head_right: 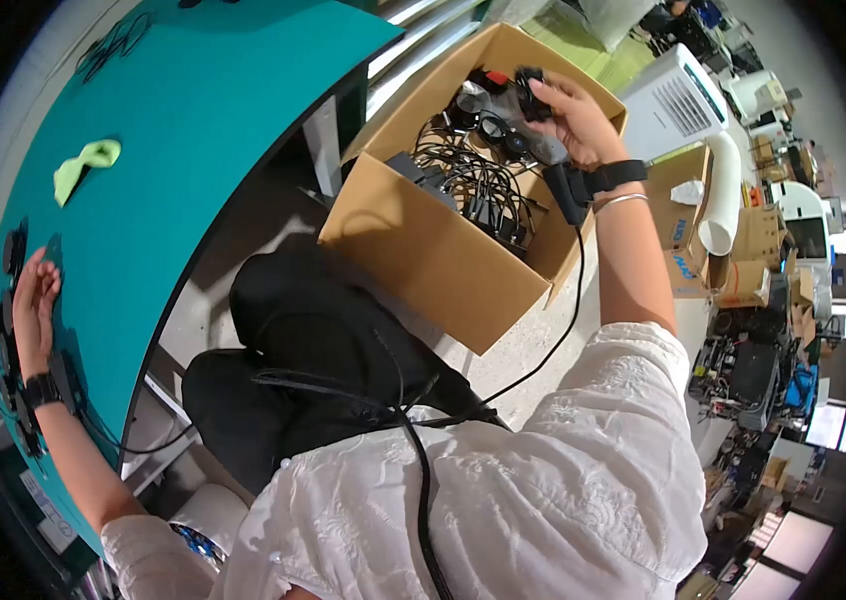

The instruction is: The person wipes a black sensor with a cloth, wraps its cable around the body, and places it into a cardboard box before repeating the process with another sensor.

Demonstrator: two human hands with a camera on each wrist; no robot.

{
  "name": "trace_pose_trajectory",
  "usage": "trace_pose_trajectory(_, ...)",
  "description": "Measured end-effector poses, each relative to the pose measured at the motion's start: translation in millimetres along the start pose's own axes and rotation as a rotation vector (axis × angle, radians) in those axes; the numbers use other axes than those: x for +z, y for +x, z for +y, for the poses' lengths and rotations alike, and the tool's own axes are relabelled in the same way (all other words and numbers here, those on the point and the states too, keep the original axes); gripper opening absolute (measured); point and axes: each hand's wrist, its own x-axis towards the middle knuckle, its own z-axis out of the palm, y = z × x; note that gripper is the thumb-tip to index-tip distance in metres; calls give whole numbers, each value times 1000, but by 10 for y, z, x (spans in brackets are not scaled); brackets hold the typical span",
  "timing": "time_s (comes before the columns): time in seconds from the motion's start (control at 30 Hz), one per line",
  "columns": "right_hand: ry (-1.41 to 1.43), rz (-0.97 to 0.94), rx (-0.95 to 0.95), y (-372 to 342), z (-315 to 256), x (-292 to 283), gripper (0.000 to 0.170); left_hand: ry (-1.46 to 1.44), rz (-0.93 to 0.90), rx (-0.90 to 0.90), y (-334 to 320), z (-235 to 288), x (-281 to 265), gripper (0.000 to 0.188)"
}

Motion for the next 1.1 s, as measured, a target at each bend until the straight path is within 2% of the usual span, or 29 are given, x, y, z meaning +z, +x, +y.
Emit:
trace_pose_trajectory(0.03, 42, 136, 66, 124, 285, -180, 42, -14, 35, -28, -6, 22, 15, 41)
trace_pose_trajectory(0.07, 149, 165, 111, 298, 654, -452, 35, 5, 45, -38, -7, 25, 7, 40)
trace_pose_trajectory(0.1, 227, 204, 246, 521, 1053, -758, 35, 24, 57, -47, -3, 22, -7, 40)
trace_pose_trajectory(0.17, 208, 361, 370, 698, 1570, -903, 36, 30, 68, -61, -18, 36, -2, 40)
trace_pose_trajectory(0.27, -62, 459, 488, 951, 2164, -1014, 42, 27, 90, -93, -44, 62, -10, 40)
trace_pose_trajectory(0.3, -127, 461, 460, 1000, 2336, -1040, 51, 19, 99, -107, -48, 67, -18, 40)
trace_pose_trajectory(0.37, -431, 518, 581, 1208, 2693, -1201, 67, 41, 115, -124, -50, 73, -55, 40)
trace_pose_trajectory(0.4, -426, 510, 592, 1271, 2822, -1252, 67, 47, 124, -132, -55, 86, -64, 41)
trace_pose_trajectory(0.47, -754, 670, 617, 1357, 3044, -1299, 71, 80, 174, -150, -71, 101, -45, 43)
trace_pose_trajectory(0.5, -761, 629, 660, 1314, 2948, -1302, 90, 92, 178, -160, -75, 101, -64, 43)
trace_pose_trajectory(0.57, -897, 673, 664, 1384, 3120, -1391, 92, 68, 108, -151, -74, 98, -146, 45)
trace_pose_trajectory(0.7, -928, 717, 636, 1450, 3389, -1637, 97, 81, 145, -198, -67, 122, -208, 48)
trace_pose_trajectory(0.83, -905, 870, 531, 1538, 3565, -1748, 86, 43, 171, -237, -60, 111, -369, 48)
trace_pose_trajectory(0.93, -860, 800, 455, 1654, 3716, -1813, 86, 5, 232, -261, -43, 115, -451, 46)
trace_pose_trajectory(1.0, -859, 788, 487, 1733, 3784, -1738, 88, -42, 175, -299, -37, 117, -529, 44)
trace_pose_trajectory(1.1, -815, 732, 522, 1679, 3674, -1641, 89, -13, 235, -288, -59, 121, -458, 43)
